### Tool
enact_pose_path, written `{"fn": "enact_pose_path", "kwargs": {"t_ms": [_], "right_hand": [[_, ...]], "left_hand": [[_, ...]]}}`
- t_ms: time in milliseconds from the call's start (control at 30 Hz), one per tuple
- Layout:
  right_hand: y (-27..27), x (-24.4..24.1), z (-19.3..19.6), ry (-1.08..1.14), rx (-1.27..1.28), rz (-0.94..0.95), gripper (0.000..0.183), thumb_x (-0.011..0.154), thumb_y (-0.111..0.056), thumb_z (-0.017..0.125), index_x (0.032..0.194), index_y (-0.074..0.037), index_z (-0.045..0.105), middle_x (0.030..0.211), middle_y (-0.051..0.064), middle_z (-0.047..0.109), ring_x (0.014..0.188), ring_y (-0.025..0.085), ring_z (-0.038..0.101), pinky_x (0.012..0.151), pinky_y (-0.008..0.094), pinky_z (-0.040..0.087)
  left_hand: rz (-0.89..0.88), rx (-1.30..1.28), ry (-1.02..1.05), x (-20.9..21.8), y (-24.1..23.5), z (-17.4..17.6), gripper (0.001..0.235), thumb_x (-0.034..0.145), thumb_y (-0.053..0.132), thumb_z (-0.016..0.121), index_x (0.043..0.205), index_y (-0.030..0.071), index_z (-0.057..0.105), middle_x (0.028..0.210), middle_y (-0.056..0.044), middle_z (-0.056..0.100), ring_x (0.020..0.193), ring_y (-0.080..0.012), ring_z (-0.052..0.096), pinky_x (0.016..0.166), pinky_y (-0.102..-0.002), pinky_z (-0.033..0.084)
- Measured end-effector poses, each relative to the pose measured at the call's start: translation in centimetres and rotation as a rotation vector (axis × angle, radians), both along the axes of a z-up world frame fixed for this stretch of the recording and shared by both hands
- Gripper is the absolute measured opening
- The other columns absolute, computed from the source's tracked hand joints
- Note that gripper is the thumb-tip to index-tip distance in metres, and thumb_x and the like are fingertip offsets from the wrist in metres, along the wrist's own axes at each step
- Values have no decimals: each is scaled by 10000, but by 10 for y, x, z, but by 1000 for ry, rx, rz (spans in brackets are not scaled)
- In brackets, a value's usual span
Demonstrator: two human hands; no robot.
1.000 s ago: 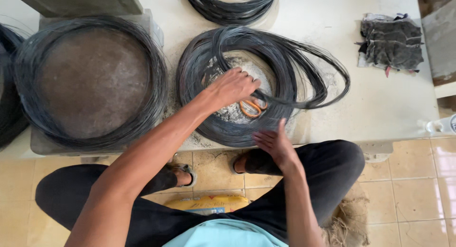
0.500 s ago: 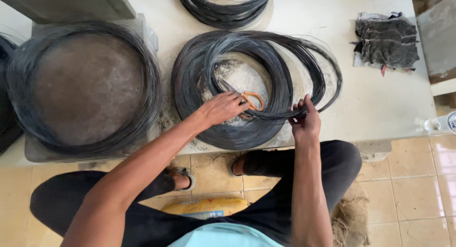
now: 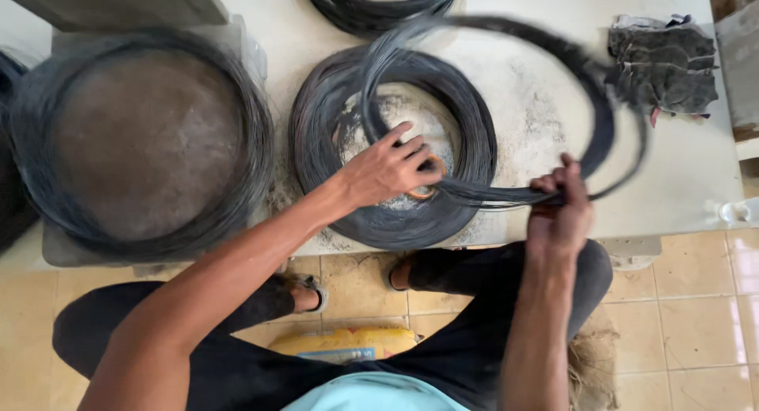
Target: The person sits on the floor and uses orange-handled scissors to cut a length of black wire from a coil. They then place the cut piece onto a separate pile of wire.
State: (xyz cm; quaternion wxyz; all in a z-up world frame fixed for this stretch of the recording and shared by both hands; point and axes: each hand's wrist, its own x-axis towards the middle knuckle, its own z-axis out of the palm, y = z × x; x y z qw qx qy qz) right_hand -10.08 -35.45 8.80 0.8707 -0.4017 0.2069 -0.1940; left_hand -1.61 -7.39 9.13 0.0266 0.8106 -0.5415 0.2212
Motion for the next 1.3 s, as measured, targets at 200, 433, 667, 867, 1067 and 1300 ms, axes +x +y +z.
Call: {"fn": "enact_pose_path", "kwargs": {"t_ms": [200, 433, 667, 867, 1067, 1300], "right_hand": [[-16, -23, 64, -39, -11, -124, 242, 974, -161, 594, 1181, -35, 592, 770, -24, 483, 650, 70, 493, 728, 228, 481], [-57, -24, 38, -76, 104, -318, 204, 989, -97, 578, 1167, 3, 593, 803, 38, 507, 716, 145, 513, 804, 283, 497], [-145, -2, -143, 39, 146, -491, 210, 988, -298, 592, 1151, -166, 607, 1032, -27, 644, 1193, 198, 627, 1115, 592, 439], [-182, -3, -287, 178, 460, -769, 150, 993, -211, 543, 1091, -101, 568, 988, 59, 675, 1070, 292, 675, 1110, 587, 396], [-202, 7, -284, 443, 330, -712, 209, 937, -320, 653, 981, -152, 538, 839, -6, 677, 911, 195, 682, 1047, 489, 422], [-249, 26, -257, 632, 295, -556, 216, 937, -390, 585, 992, -194, 656, 827, -40, 529, 825, 153, 568, 856, 458, 495]], "left_hand": [[-117, -58, -225, 4, -31, 59, 262, 925, 59, 668, 1141, 156, 556, 1005, -98, 732, 982, -216, 705, 983, -434, 526], [-278, -203, -222, 60, -116, 10, 266, 885, -12, 682, 1044, 145, 538, 846, -72, 708, 834, -235, 692, 918, -453, 527], [3, -106, 78, 79, -203, -105, 403, 804, 127, 744, 1152, 259, 589, 1252, -141, 611, 1280, -286, 522, 1169, -517, 283], [20, -123, 566, 0, -163, -74, 516, 865, -28, 632, 1357, 64, 502, 1397, -264, 484, 1349, -393, 455, 1157, -563, 309], [194, -132, 726, -60, -95, -79, 380, 960, 88, 552, 1339, 63, 536, 1423, -250, 442, 1359, -383, 426, 1099, -534, 372], [284, -146, 635, -108, -28, -119, 369, 976, 174, 521, 1331, 72, 531, 1340, -232, 477, 1287, -387, 479, 1053, -516, 412]]}}
